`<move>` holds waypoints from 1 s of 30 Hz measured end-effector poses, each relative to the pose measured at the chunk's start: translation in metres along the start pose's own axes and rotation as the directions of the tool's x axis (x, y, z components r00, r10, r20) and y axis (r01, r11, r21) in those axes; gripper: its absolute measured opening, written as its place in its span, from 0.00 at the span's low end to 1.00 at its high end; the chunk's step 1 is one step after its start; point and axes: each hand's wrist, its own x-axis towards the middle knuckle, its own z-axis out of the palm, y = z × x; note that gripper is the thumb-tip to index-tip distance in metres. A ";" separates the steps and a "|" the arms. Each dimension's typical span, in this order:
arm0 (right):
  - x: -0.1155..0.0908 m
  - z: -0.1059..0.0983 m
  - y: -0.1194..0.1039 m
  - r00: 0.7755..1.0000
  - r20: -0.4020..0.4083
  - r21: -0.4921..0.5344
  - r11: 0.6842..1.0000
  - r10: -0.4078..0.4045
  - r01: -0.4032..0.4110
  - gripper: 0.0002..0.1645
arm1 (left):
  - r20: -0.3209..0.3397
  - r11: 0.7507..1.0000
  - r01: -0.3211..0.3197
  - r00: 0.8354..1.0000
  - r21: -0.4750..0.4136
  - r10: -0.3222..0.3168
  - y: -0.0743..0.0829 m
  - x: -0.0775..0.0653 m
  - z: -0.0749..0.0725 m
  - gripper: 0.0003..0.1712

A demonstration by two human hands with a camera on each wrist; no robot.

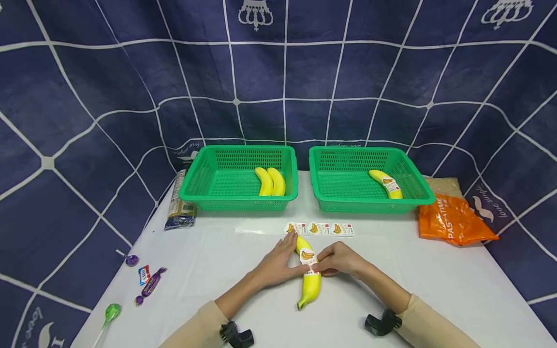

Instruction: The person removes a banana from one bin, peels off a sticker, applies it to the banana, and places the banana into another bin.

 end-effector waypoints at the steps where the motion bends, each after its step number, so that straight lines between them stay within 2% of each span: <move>1: 0.000 0.000 0.000 1.000 0.000 0.001 1.000 0.001 -0.001 0.20 | 0.005 1.000 0.000 1.000 -0.003 0.000 -0.001 0.001 0.000 0.59; 7: 0.001 0.000 0.000 1.000 -0.004 0.011 1.000 0.003 -0.003 0.20 | 0.010 0.999 0.011 1.000 -0.033 -0.011 -0.001 0.004 -0.003 0.58; 14: 0.001 0.001 -0.001 1.000 -0.027 0.000 1.000 0.014 -0.014 0.20 | -0.053 0.999 0.022 0.998 -0.050 -0.025 0.000 0.008 -0.005 0.54; 24: 0.000 0.001 -0.003 0.999 -0.039 -0.023 1.000 0.006 -0.007 0.19 | -0.126 1.000 0.007 0.992 -0.007 -0.007 0.000 0.014 -0.004 0.53; 30: -0.001 0.002 -0.007 0.999 -0.047 -0.052 0.999 0.000 -0.003 0.17 | -0.182 1.000 -0.013 0.983 0.008 0.014 0.000 0.017 -0.005 0.49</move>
